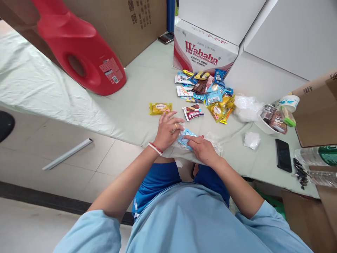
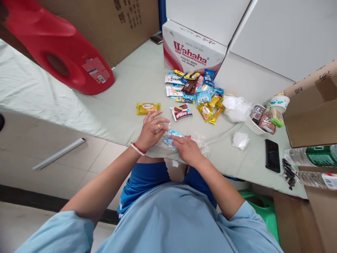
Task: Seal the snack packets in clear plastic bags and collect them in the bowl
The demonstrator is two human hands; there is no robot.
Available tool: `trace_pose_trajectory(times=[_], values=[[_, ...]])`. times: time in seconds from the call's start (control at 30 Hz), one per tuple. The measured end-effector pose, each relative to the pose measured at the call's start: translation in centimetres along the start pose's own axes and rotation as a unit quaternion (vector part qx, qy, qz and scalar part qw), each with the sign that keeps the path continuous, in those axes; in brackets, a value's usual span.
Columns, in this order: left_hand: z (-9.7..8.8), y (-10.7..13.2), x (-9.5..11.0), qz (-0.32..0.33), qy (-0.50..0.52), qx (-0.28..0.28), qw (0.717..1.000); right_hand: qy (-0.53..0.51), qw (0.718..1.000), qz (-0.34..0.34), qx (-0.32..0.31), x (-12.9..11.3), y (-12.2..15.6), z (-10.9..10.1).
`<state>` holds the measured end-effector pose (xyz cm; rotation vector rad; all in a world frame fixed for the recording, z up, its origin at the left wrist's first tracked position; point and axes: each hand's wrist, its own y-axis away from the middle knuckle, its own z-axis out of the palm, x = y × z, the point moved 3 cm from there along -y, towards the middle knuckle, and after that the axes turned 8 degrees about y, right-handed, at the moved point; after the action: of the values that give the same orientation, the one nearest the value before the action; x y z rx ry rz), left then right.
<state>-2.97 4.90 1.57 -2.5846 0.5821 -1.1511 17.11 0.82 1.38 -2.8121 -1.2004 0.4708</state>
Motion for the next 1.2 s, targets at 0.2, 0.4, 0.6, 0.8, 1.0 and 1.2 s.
trace_pose_trajectory(times=[0.2,0.4,0.6,0.8,1.0,1.2], values=[[-2.4,4.9,-0.9,0.077,-0.016,-0.018,0.997,-0.121,0.990,-0.001,0.068,0.6,0.3,0.1],[-2.2,6.5,-1.3,-0.079,0.065,0.023,0.994,-0.129,0.989,-0.007,0.074,0.5,0.4,0.3],[-0.2,3.1,-1.1,-0.209,-0.053,-0.020,0.976,-0.118,0.991,0.000,0.065,0.2,0.4,0.0],[-1.0,3.8,-0.1,-0.203,0.077,-0.046,0.975,-0.151,0.986,-0.011,0.064,0.0,0.5,0.0],[1.7,3.1,3.3,-0.245,0.215,0.007,0.946,-0.143,0.988,0.022,0.053,0.2,0.8,0.3],[4.7,2.8,6.6,-0.094,0.105,-0.004,0.990,-0.168,0.982,0.040,0.074,1.5,2.7,0.6]])
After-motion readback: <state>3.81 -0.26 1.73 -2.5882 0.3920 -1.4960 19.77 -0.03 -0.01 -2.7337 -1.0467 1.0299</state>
